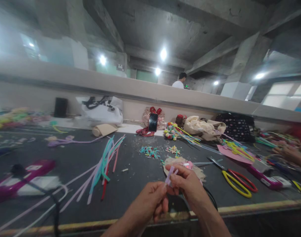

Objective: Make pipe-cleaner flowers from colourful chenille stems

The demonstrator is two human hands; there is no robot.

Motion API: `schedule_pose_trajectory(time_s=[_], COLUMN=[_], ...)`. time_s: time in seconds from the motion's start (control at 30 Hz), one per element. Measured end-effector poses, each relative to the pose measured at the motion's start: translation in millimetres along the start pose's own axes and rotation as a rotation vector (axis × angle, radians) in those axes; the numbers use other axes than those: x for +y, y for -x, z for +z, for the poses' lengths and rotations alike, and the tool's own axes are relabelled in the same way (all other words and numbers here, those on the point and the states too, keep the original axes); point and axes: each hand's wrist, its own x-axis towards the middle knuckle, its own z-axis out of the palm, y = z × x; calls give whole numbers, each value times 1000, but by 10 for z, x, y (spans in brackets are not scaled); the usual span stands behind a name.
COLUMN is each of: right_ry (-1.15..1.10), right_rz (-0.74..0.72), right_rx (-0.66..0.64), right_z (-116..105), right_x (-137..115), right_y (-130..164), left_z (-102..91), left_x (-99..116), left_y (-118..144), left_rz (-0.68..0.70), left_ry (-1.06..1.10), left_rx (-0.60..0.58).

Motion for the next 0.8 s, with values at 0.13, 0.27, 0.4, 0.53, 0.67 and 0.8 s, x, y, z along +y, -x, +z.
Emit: schedule_pose_trajectory(time_s=[0.13, 0.27, 0.4, 0.53, 0.67, 0.8], right_ry=[-54, -29, 21, 104, 210, 436], right_rz=[22, 52, 50, 21, -29, -146], right_rx=[-67, -48, -7, 15, 12, -62], right_z=[-67, -94, -59, -4, 14, 110], right_x=[36, 99, 149, 148, 99, 99], right_y=[-16, -65, -100, -85, -113, -278], left_z=[15, 28, 23, 56, 9, -267], left_x=[47, 54, 25, -10, 53, 333], left_y=[47, 45, 15, 8, 51, 157], left_rz=[-23, -58, -56, -22, -25, 71], left_ry=[94, 101, 67, 18, -8, 114], left_rx=[32, 23, 20, 56, 104, 261])
